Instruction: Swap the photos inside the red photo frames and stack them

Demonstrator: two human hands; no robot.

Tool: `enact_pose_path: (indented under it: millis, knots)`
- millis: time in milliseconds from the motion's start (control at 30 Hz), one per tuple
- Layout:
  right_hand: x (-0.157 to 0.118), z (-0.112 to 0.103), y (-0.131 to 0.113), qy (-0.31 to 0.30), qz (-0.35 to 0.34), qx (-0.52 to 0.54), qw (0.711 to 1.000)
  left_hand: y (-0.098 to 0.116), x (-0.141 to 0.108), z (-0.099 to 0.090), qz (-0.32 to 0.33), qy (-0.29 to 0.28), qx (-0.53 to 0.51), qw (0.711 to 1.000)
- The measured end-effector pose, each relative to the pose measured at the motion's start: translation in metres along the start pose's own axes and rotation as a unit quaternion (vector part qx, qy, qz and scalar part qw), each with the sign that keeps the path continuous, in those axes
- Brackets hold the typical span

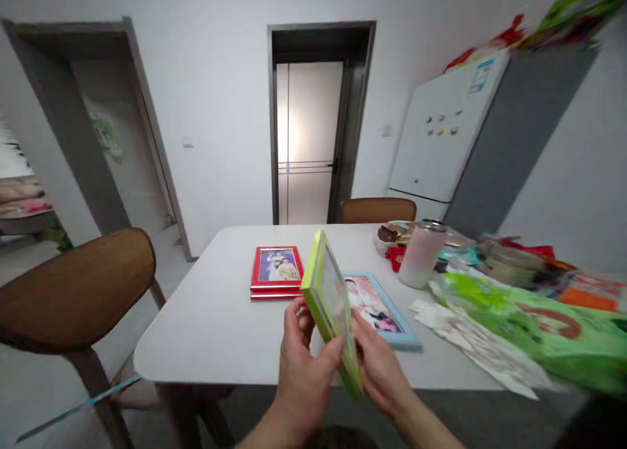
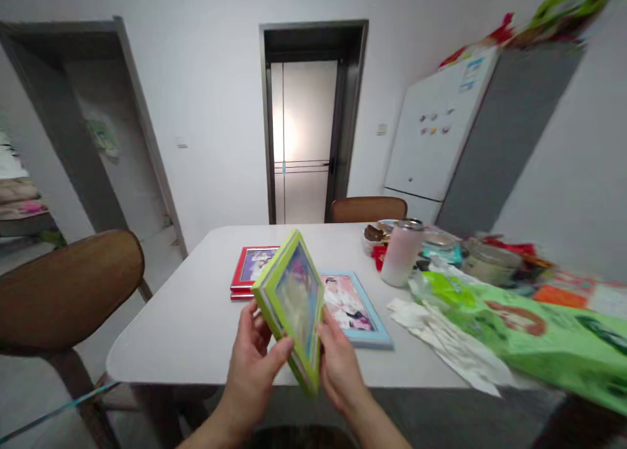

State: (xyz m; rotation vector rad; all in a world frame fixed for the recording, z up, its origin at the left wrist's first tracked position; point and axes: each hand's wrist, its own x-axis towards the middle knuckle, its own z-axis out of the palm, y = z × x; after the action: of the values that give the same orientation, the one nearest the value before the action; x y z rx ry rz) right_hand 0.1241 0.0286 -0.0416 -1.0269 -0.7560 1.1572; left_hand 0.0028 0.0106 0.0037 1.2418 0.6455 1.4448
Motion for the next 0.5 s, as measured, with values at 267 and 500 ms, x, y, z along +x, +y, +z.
enact_pose_path:
  millis: [267,500]
  knots:
    - [0.099,-0.111,-0.041,0.114,-0.050,-0.562,0.818,-0.077,0.046,0.011,-0.086,-0.045,0.129,0.987]
    - [0.123,-0.131,-0.025,0.111,-0.070,-0.659,0.740,-0.108,0.045,0.015,-0.099,-0.024,0.286,0.953]
